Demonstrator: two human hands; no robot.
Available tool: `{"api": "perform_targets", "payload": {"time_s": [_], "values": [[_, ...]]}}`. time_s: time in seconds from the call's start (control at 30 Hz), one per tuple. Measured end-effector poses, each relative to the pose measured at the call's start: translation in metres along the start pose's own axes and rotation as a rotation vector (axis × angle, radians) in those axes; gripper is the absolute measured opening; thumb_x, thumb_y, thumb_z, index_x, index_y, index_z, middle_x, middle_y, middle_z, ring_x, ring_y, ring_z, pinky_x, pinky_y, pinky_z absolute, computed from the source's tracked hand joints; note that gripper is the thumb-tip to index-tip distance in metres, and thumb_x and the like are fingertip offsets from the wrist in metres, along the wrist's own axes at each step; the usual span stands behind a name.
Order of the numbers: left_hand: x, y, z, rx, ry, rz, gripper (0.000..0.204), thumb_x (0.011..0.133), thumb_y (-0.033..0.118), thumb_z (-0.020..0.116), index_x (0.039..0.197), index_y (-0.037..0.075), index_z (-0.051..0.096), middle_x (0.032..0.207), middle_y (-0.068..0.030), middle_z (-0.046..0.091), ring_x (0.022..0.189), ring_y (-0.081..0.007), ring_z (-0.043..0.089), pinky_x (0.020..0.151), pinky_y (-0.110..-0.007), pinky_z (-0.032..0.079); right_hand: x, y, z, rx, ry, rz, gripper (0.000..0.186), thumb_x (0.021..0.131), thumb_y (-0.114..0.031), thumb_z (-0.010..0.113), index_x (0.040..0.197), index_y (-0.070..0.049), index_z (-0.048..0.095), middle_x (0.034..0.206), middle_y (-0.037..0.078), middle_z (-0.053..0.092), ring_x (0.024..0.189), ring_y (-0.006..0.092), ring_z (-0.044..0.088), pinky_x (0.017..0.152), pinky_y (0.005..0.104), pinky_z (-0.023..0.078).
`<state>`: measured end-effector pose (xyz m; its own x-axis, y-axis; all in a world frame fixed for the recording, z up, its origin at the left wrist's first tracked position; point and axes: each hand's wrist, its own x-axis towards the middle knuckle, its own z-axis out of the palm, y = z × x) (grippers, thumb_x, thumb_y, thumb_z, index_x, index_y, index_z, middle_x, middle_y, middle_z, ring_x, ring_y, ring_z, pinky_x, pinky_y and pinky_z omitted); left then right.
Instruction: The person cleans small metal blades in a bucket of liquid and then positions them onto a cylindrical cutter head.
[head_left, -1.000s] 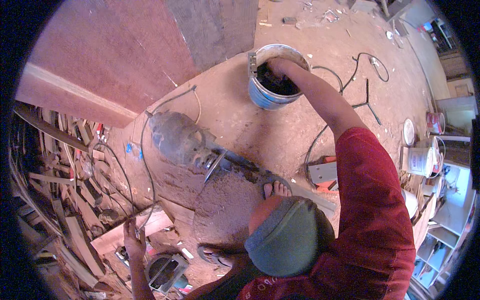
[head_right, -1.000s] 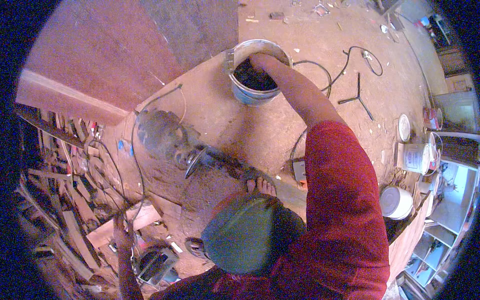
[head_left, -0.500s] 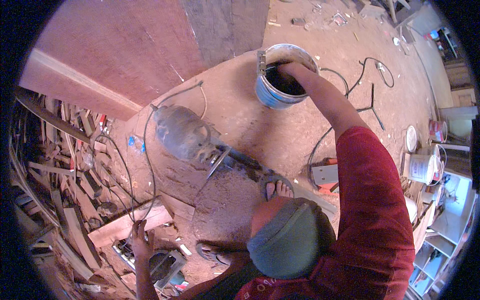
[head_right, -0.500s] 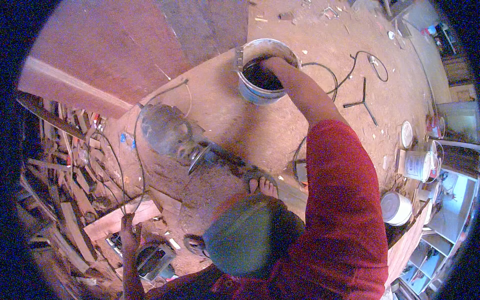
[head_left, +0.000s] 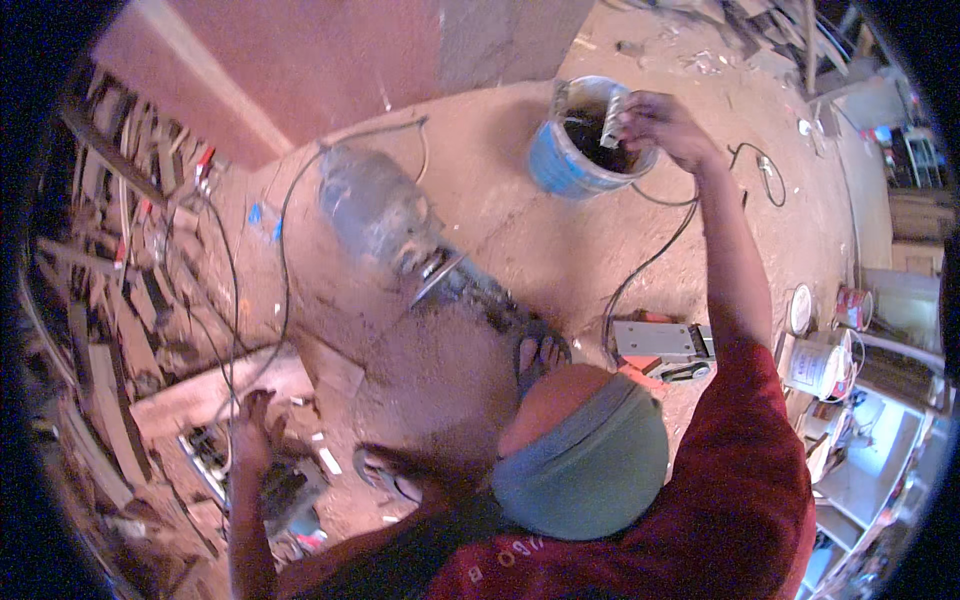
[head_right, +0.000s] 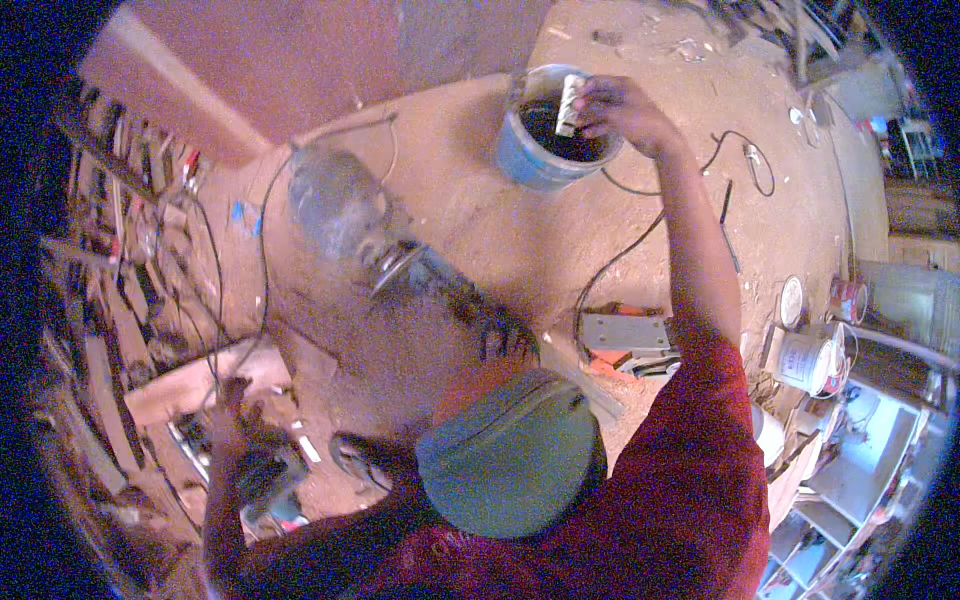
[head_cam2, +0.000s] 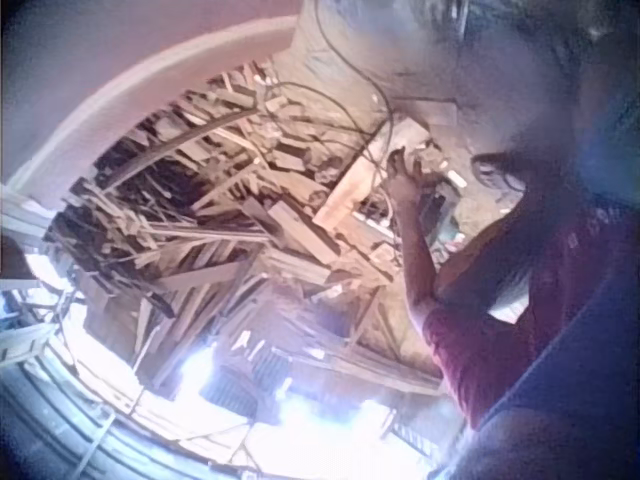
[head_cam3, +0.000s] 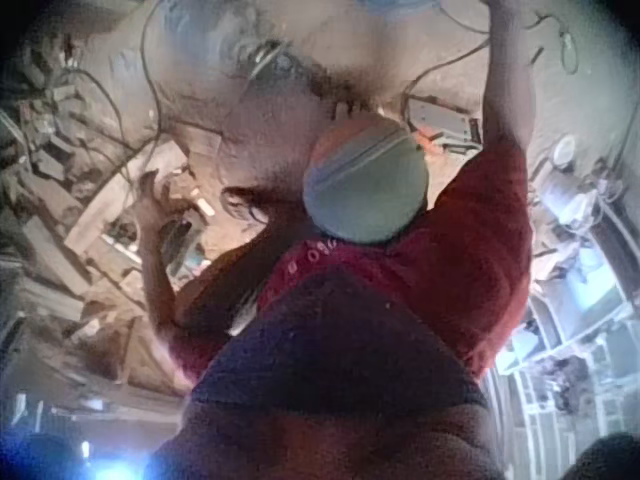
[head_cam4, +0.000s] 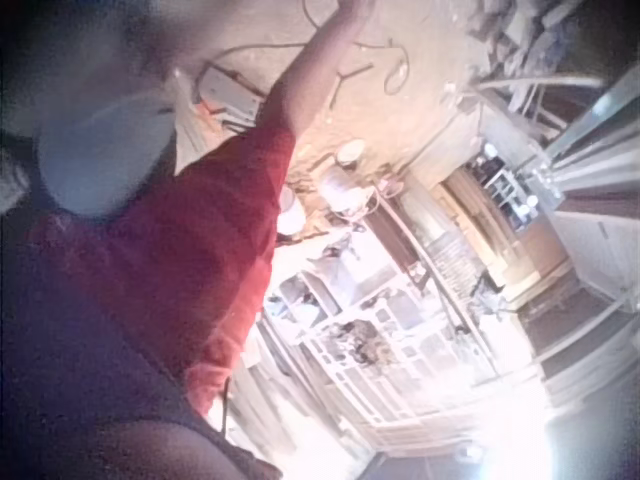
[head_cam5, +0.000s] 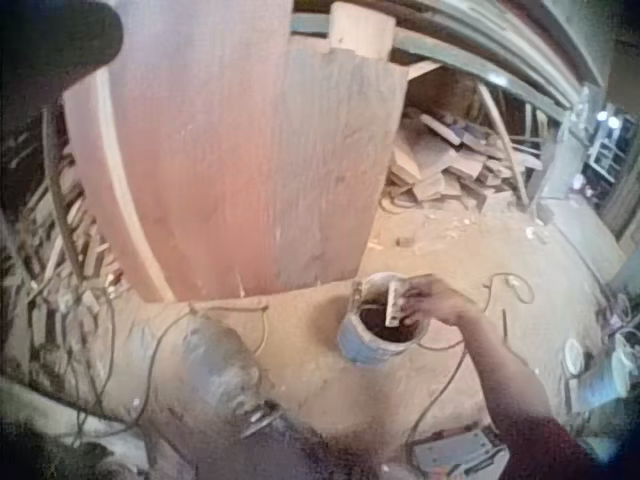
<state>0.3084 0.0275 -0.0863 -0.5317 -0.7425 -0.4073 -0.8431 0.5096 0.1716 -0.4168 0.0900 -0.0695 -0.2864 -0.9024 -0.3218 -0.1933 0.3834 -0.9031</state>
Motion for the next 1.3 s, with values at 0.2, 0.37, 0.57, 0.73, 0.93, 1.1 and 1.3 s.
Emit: {"api": "perform_targets", "payload": {"time_s": [0.2, 0.37, 0.57, 0.73, 0.93, 1.1, 1.3], "values": [[0.014, 0.002, -0.019, -0.071, 0.015, 0.034, 0.045, 0.084, 0.018, 0.062, 0.125, 0.007, 0.047, 0.125, -0.0192, 0.048, 0.114, -0.0380, 0.048, 0.095, -0.043, 0.042, -0.071, -0.059, 0.104, 0.142, 0.034, -0.261, 0.016, 0.087, -0.012, 0.063, 0.095, 0.000, 0.056, 0.090, 0.007, 0.062, 0.077, 0.0142, 0.062, 0.068, 0.0278, 0.054], [0.025, -0.012, -0.011, -0.065, 0.164, 0.034, 0.034, 0.084, 0.017, 0.062, 0.116, 0.007, 0.055, 0.117, -0.0175, 0.054, 0.108, -0.0372, 0.052, 0.090, -0.044, 0.044, -0.090, -0.042, 0.190, -0.023, -0.011, -0.351, 0.014, 0.085, -0.008, 0.064, 0.093, 0.003, 0.059, 0.091, 0.010, 0.064, 0.079, 0.0159, 0.063, 0.071, 0.0288, 0.052], [0.011, -0.053, -0.061, 0.061, 0.764, 0.140, 0.019, 0.086, 0.007, 0.060, 0.104, 0.004, 0.063, 0.110, -0.0147, 0.061, 0.101, -0.0314, 0.057, 0.091, -0.038, 0.044, -0.091, -0.028, 0.251, -0.368, -0.052, -0.577, 0.013, 0.084, -0.007, 0.063, 0.094, 0.002, 0.062, 0.091, 0.013, 0.065, 0.082, 0.0238, 0.064, 0.071, 0.0336, 0.050], [0.007, -0.037, -0.138, -0.129, 1.325, 0.093, 0.019, 0.093, 0.006, 0.052, 0.106, -0.004, 0.061, 0.104, -0.0133, 0.064, 0.091, -0.0210, 0.062, 0.079, -0.031, 0.051, -0.091, -0.027, 0.257, -0.453, -0.051, -0.684, 0.013, 0.083, -0.007, 0.063, 0.094, 0.000, 0.063, 0.090, 0.014, 0.064, 0.081, 0.0293, 0.063, 0.071, 0.0355, 0.050], [-0.011, 0.001, -0.174, -0.039, 1.520, 0.052, 0.020, 0.094, 0.003, 0.048, 0.104, -0.011, 0.057, 0.104, -0.0193, 0.063, 0.093, -0.0263, 0.062, 0.085, -0.035, 0.051, -0.093, -0.025, 0.263, -0.499, -0.072, -0.727, 0.014, 0.082, -0.008, 0.064, 0.094, -0.001, 0.063, 0.090, 0.014, 0.065, 0.082, 0.0310, 0.063, 0.072, 0.0367, 0.051], [-0.013, 0.015, -0.180, 0.041, 1.532, 0.191, 0.023, 0.095, 0.005, 0.046, 0.105, -0.013, 0.057, 0.106, -0.0205, 0.062, 0.096, -0.0290, 0.061, 0.087, -0.036, 0.050, -0.094, -0.024, 0.266, -0.484, -0.070, -0.756, 0.013, 0.081, -0.006, 0.065, 0.093, -0.001, 0.064, 0.090, 0.014, 0.065, 0.083, 0.0311, 0.063, 0.074, 0.0374, 0.051], [-0.010, 0.024, -0.181, 0.011, 1.532, 0.194, 0.025, 0.095, 0.006, 0.044, 0.103, -0.013, 0.058, 0.106, -0.0211, 0.061, 0.097, -0.0304, 0.060, 0.089, -0.038, 0.049, -0.093, -0.020, 0.265, -0.524, -0.051, -0.798, 0.013, 0.080, -0.005, 0.064, 0.093, -0.003, 0.064, 0.089, 0.012, 0.066, 0.085, 0.0305, 0.063, 0.076, 0.0378, 0.050]]}}
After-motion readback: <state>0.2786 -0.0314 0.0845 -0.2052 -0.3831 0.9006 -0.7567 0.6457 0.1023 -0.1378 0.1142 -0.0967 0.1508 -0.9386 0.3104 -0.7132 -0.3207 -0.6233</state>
